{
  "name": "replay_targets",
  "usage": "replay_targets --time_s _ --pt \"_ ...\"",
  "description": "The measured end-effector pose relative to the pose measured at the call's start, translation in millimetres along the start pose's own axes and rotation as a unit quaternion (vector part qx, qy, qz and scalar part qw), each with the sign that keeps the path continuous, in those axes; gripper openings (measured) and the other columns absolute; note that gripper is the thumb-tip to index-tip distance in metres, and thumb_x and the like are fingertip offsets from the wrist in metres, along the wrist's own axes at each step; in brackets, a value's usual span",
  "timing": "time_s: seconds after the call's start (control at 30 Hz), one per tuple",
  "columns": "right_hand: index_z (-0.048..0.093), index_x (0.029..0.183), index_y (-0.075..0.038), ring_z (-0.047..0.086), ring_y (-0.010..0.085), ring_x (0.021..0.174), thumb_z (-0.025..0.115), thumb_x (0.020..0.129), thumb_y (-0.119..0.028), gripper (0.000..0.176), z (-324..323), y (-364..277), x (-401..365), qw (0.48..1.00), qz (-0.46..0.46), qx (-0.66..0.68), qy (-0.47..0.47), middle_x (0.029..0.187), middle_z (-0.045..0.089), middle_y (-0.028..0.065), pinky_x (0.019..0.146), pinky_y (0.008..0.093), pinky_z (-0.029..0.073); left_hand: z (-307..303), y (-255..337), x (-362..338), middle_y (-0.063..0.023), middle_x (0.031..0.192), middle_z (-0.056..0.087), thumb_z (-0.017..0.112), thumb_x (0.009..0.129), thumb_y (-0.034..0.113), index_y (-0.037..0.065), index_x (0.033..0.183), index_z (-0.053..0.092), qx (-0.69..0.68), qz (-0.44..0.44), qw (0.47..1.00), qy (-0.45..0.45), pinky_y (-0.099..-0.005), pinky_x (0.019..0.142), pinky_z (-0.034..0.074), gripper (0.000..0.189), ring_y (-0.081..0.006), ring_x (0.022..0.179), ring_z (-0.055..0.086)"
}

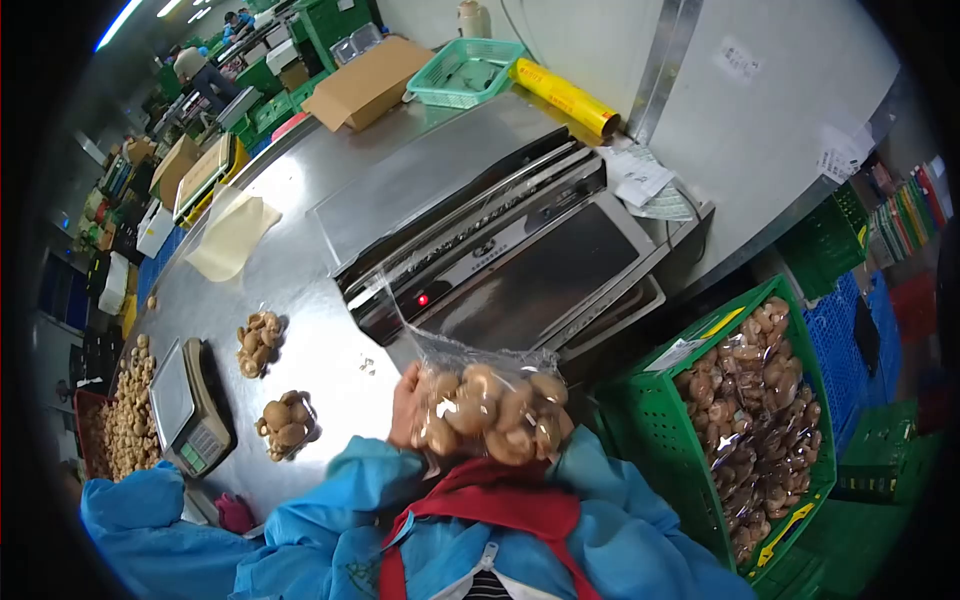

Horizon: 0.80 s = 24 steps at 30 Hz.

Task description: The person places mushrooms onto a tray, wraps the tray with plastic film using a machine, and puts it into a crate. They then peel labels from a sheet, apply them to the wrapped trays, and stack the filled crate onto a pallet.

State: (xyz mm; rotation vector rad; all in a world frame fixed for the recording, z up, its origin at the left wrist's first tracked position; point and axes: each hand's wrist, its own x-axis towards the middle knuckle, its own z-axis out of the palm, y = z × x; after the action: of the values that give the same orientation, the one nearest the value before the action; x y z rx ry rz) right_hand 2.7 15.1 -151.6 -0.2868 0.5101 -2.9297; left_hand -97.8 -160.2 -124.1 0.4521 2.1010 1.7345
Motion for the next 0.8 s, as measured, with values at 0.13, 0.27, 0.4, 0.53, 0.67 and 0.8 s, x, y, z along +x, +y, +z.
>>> replay_targets --time_s 0.13,0.27,0.4,0.53,0.67,0.8 --pt "0.051 0.101 -0.003 0.048 0.0165 0.069 0.048 0.09 -0.023 0.024 42.9 6.1 -28.5 0.976 0.203 -0.05 -0.064 0.086 0.053 0.0082 0.065 0.0262 0.039 11.5 29.3 -61.0 -0.0113 0.099 0.057 0.05 0.091 0.014 0.008 0.111 0.048 -0.472 -0.164 0.862 -0.084 -0.0265 0.066 0.051 0.021 -0.0165 0.079 0.058" --pt "0.051 0.108 -0.002 0.052 0.0184 0.083 0.051 0.089 -0.023 0.029 40.3 9.3 -41.7 0.854 0.433 -0.242 -0.16 0.096 0.055 0.0107 0.076 0.0286 0.041 14.9 25.1 -77.6 -0.0103 0.099 0.057 0.048 0.092 0.018 0.008 0.112 0.048 -0.503 -0.24 0.792 -0.25 -0.0264 0.067 0.05 0.023 -0.0159 0.08 0.057" --pt "0.051 0.114 -0.001 0.057 0.0203 0.096 0.054 0.087 -0.023 0.035 42.3 -51.1 -25.9 0.738 0.29 -0.59 0.151 0.105 0.058 0.0132 0.087 0.031 0.043 -10.5 19.7 -106.7 -0.0092 0.099 0.057 0.046 0.092 0.022 0.008 0.112 0.048 -0.476 -0.251 0.784 -0.309 -0.0263 0.067 0.05 0.025 -0.0154 0.081 0.057" --pt "0.038 0.129 0.001 0.053 0.0247 0.11 0.062 0.083 -0.031 0.061 155.1 -73.1 10.2 0.845 0.033 -0.533 -0.02 0.122 0.051 0.0165 0.092 0.0359 0.042 -10.2 15.3 -122.0 -0.0082 0.098 0.058 0.043 0.093 0.025 0.007 0.113 0.049 -0.463 -0.265 0.776 -0.335 -0.0262 0.068 0.049 0.027 -0.0148 0.082 0.056" --pt "0.036 0.131 0.0 0.05 0.0353 0.108 0.07 0.075 -0.034 0.074 174.6 -44.2 -13.0 0.694 0.234 -0.669 -0.131 0.12 0.05 0.0234 0.091 0.0373 0.041 -0.4 14.6 -126.5 -0.0072 0.098 0.058 0.041 0.093 0.029 0.007 0.113 0.049 -0.439 -0.278 0.789 -0.328 -0.0262 0.069 0.048 0.03 -0.0142 0.084 0.056" --pt "0.04 0.129 -0.002 0.054 0.023 0.103 0.071 0.076 -0.036 0.07 115.9 -58.4 -98.7 0.785 0.244 -0.569 0.009 0.115 0.055 0.013 0.088 0.0326 0.043 11.2 10.1 -126.4 -0.0061 0.098 0.058 0.039 0.094 0.032 0.007 0.114 0.049 -0.401 -0.273 0.827 -0.284 -0.0261 0.07 0.048 0.034 -0.0136 0.085 0.056"
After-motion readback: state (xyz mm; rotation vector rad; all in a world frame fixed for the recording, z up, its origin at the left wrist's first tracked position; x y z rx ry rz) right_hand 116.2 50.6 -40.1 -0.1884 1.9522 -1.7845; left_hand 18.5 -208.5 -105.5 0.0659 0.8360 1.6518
